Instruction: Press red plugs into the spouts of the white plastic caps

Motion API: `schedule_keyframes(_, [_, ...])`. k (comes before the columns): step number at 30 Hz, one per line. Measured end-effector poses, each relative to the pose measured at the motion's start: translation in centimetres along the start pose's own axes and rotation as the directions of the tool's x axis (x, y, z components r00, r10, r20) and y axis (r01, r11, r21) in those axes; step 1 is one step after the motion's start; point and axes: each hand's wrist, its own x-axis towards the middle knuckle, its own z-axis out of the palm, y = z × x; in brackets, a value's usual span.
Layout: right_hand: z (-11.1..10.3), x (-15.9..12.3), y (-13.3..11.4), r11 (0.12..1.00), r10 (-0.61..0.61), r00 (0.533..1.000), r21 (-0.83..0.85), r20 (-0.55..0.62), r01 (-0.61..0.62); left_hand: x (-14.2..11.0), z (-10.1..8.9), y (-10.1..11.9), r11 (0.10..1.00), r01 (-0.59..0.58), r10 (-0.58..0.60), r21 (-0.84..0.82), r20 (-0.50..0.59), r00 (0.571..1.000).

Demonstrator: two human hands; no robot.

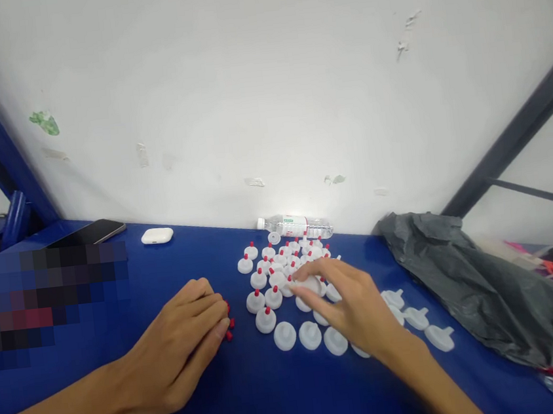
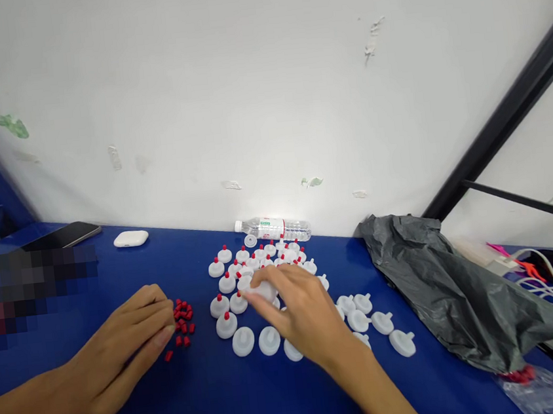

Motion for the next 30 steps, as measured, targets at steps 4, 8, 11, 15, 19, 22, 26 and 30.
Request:
schedule_keyframes(4, [-1.1, 0.4, 0.8, 0.990, 0.129, 0.989, -0.074, 0.075, -0.124, 0.4, 0.5, -0.2, 1.000, 0.028, -0.027, -0.005, 0.111, 0.993])
schedule_keyframes(8, [-0.8, 0.4, 0.8, 0.992, 0.116, 0.974, -0.079, 0.194, -0.103, 0.1, 1.3, -0.3, 1.000, 0.015, -0.016, 0.009, 0.159, 0.987])
schedule_keyframes(11, [-0.5, 0.3, 0.7, 0.994, 0.103, 0.961, -0.050, 0.257, -0.093, -0.1, 1.7, -0.7, 1.000, 0.008, -0.010, 0.017, 0.144, 0.990])
schedule_keyframes(15, [0.0, 0.2, 0.8, 0.994, 0.100, 0.953, -0.062, 0.286, -0.086, 0.0, 1.9, -1.0, 1.000, 0.005, -0.005, 0.002, 0.137, 0.991])
schedule_keyframes(19, [0.0, 0.1, 1.0, 0.996, 0.075, 0.949, -0.072, 0.305, -0.056, 0.0, 1.9, -1.0, 1.000, 0.012, -0.014, 0.011, 0.143, 0.990])
schedule_keyframes(22, [-0.7, 0.2, 1.2, 0.992, 0.108, 0.956, -0.090, 0.272, -0.087, 0.0, 1.9, -1.0, 0.998, 0.050, -0.053, 0.027, 0.136, 0.989])
schedule_keyframes(26, [-1.4, 0.4, 2.0, 0.959, 0.235, 0.940, -0.217, 0.249, -0.183, -0.1, 1.9, -1.0, 0.997, 0.071, -0.075, 0.035, 0.137, 0.988])
schedule_keyframes(30, [-1.5, 0.3, 2.6, 0.955, 0.248, 0.908, -0.240, 0.337, -0.172, -0.1, 1.9, -0.9, 0.995, 0.092, -0.097, 0.043, 0.146, 0.984])
